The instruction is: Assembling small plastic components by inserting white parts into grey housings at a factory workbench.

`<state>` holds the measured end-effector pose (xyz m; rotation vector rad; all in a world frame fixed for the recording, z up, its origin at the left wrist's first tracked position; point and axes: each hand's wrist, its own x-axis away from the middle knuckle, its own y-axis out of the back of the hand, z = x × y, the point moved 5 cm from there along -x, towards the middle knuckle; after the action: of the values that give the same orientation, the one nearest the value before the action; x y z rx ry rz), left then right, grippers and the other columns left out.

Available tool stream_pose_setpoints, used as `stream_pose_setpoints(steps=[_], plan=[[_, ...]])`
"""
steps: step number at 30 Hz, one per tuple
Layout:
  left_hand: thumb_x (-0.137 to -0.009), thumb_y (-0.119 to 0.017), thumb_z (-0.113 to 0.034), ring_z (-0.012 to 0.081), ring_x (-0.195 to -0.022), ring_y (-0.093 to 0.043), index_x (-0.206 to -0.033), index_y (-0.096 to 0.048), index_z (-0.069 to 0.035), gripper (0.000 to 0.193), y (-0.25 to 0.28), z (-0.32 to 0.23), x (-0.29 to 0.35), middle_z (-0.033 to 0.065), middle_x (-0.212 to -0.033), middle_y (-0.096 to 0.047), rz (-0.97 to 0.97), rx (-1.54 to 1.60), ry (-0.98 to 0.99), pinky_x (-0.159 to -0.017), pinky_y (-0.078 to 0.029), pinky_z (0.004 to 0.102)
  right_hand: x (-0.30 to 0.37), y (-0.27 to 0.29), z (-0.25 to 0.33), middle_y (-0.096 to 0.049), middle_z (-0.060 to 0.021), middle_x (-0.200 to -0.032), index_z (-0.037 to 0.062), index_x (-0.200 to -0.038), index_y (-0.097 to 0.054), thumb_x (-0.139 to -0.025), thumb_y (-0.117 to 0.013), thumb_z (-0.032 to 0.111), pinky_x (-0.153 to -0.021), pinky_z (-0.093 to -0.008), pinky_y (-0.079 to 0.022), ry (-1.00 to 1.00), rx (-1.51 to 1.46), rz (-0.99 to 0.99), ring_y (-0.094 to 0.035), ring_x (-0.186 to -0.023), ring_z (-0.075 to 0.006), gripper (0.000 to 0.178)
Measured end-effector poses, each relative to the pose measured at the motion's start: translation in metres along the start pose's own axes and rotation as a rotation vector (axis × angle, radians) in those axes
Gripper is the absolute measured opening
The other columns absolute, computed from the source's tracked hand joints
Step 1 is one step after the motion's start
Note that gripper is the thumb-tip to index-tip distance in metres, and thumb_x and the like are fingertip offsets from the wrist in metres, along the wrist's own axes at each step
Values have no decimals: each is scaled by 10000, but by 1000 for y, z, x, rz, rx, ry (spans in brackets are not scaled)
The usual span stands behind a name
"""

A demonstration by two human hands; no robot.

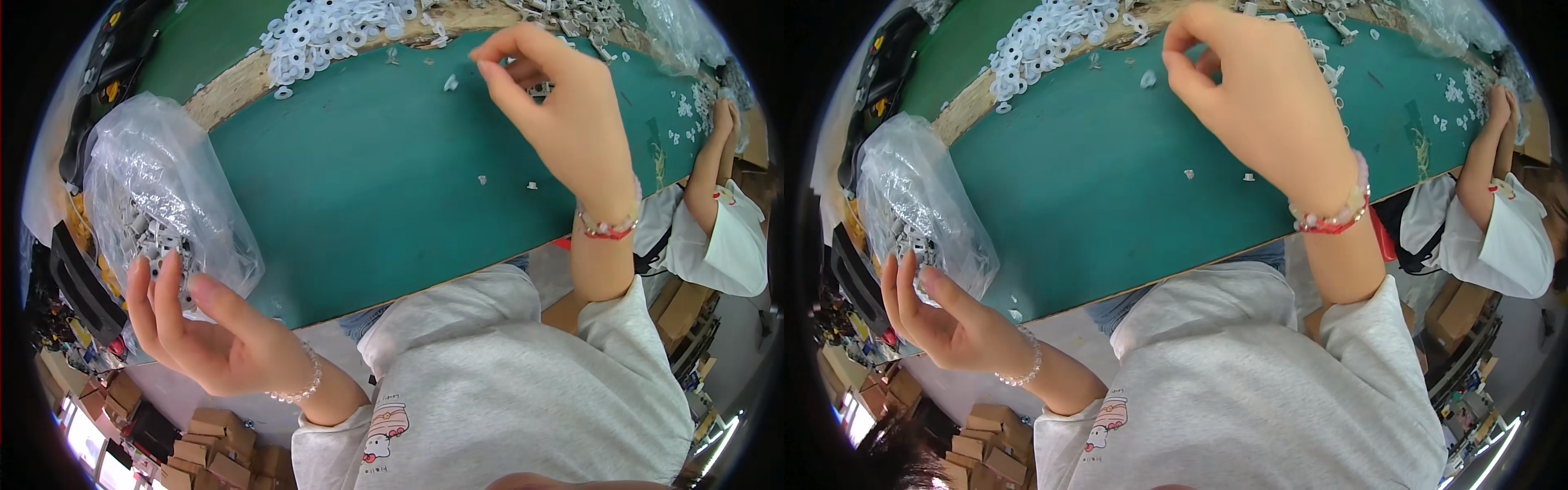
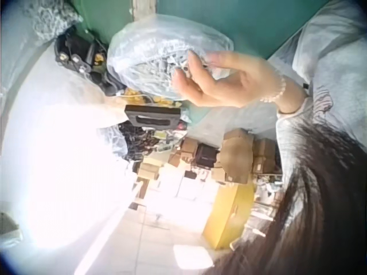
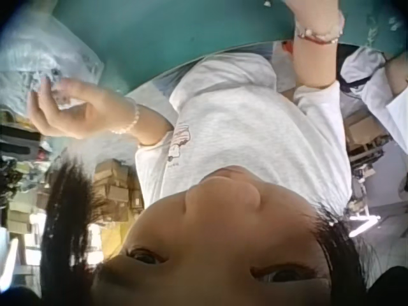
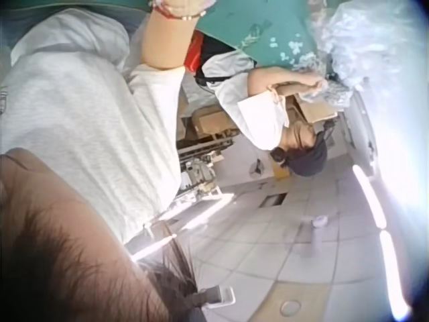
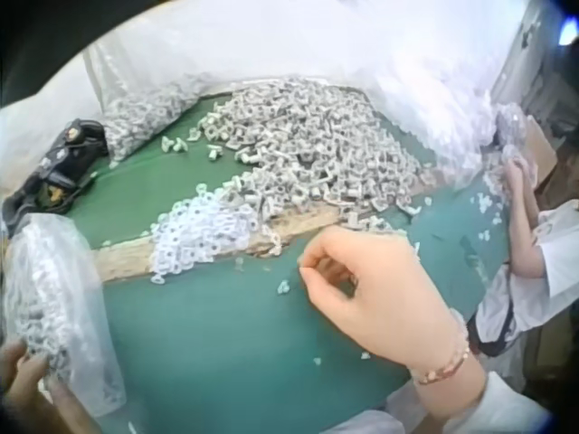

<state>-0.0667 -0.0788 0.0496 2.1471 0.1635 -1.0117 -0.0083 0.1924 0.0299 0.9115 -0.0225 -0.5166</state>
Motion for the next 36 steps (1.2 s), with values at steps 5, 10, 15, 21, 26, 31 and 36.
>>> stream_pose_setpoints(steps=[5, 10, 15, 21, 26, 31, 36], plan=[[-864, -559, -11, 311, -1085, -533, -1041, -623, 50, 198, -20, -18, 1, 197, -1178, -519, 79, 47, -76, -918, -443, 393, 7, -11, -4, -608, -47, -873, 34, -961, -611, -768, -695, 70, -615, -266, -473, 220, 76, 5, -562, -656, -152, 213], [-772, -585, 4, 345, -1035, -536, -975, -655, -14, 215, -41, -51, 12, 178, -1129, -531, 250, 170, -130, -887, -467, 447, 12, -16, 2, -571, -76, -925, 34, -959, -599, -752, -685, 54, -676, -309, -482, 264, 65, 171, -578, -756, -240, 226], [-802, -575, 9, 354, -1053, -537, -970, -642, 1, 180, -53, -71, 28, 168, -1138, -530, 372, 313, -212, -907, -449, 461, 16, -8, -4, -565, -81, -940, 34, -937, -596, -750, -662, 26, -702, -331, -480, 258, 47, 197, -582, -820, -282, 199], [-678, -650, 33, 342, -1070, -516, -937, -679, -79, 283, -63, -74, 31, 124, -1097, -568, 426, 326, -178, -860, -461, 402, 20, 11, -4, -634, -86, -926, 8, -882, -575, -744, -622, -71, -691, -281, -488, 215, -12, 149, -618, -768, -204, 166], [-642, -693, 4, 320, -1043, -540, -929, -680, -90, 302, -79, -95, 34, 94, -1080, -586, 521, 381, -162, -873, -420, 403, 54, 63, -32, -640, -181, -997, -24, -892, -545, -815, -572, -101, -745, -283, -500, 82, -300, -37, -615, -800, -172, 111], [-683, -692, 7, 296, -1034, -553, -895, -664, -84, 233, -102, -141, 36, 68, -1047, -591, 648, 424, -236, -881, -414, 393, 86, 83, -76, -636, -143, -973, -16, -889, -555, -797, -597, -107, -750, -264, -492, -56, -364, -174, -610, -820, -155, 136], [-688, -711, -44, 216, -935, -563, -875, -661, -107, 204, -126, -182, 43, 17, -987, -597, 683, 479, -368, -823, -387, 356, 107, 100, -105, -631, -65, -926, -7, -883, -597, -776, -653, -84, -783, -237, -476, -207, -440, -369, -610, -857, -127, 144]])
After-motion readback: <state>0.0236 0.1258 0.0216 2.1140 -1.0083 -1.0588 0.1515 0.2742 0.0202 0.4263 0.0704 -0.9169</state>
